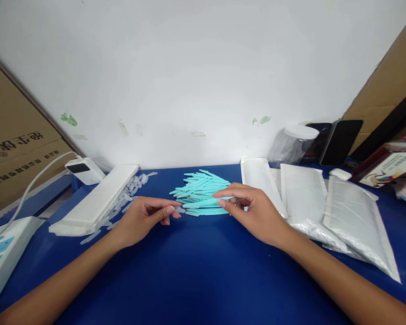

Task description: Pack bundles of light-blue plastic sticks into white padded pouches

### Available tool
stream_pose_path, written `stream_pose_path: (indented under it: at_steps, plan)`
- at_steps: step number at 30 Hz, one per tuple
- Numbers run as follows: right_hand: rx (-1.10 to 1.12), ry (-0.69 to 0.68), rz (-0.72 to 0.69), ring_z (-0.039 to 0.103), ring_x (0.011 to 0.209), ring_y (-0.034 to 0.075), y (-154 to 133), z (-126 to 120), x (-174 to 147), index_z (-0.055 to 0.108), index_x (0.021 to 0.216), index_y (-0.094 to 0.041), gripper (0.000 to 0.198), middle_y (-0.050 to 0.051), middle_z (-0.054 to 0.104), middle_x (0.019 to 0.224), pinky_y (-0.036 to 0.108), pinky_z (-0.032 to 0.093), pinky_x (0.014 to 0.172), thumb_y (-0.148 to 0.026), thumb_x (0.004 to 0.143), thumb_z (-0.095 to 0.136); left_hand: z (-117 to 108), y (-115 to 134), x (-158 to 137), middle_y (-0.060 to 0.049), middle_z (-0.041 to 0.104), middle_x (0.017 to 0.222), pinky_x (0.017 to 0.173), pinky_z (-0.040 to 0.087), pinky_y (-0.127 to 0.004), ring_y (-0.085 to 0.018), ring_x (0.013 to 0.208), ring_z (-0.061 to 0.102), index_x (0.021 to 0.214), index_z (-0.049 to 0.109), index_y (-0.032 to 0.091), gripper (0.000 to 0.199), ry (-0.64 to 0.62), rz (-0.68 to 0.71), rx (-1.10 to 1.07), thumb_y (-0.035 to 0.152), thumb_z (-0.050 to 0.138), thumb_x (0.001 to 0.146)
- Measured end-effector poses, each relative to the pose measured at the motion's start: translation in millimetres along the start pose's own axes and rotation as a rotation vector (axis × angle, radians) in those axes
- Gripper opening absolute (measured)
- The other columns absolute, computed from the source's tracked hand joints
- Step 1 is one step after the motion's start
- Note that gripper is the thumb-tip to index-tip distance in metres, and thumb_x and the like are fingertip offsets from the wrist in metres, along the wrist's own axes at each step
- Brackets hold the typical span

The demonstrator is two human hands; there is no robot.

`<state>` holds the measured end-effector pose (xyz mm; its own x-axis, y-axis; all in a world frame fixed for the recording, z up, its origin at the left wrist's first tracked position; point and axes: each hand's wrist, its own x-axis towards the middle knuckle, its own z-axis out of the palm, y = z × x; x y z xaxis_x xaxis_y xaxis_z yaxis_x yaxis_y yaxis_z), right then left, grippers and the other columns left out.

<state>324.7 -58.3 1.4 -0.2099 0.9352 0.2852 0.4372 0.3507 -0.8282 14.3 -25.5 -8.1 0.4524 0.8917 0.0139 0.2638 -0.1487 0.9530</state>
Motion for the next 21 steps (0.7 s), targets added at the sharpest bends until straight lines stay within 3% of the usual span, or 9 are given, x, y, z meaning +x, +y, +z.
stream_pose_path:
  at_steps: [9, 21]
  plan:
    - [0.007, -0.026, -0.012, 0.066, 0.080, 0.019, -3.4, 1.2, -2.0, 0.085, 0.111, -0.030, 0.023, 0.006, 0.076, 0.104, 0.030, 0.048, 0.058, -0.044, 0.098, 0.072, 4.4, 0.5, -0.9, -0.011, 0.085, 0.097, 0.063, 0.061, -0.026, -0.017, 0.071, 0.075, 0.116, 0.084, 0.016, 0.036, 0.000, 0.013, -0.083, 0.045, 0.076, 0.095]
    - [0.024, -0.007, -0.035, 0.063, 0.071, 0.018, -5.6, 20.6, -7.8, 0.085, 0.106, -0.027, 0.023, 0.005, 0.075, 0.090, 0.030, 0.049, 0.058, -0.044, 0.099, 0.072, 12.9, 6.6, -4.5, -0.013, 0.085, 0.096, 0.058, 0.059, -0.025, -0.019, 0.066, 0.078, 0.114, 0.083, 0.015, 0.039, -0.019, -0.035, -0.161, 0.047, 0.078, 0.094]
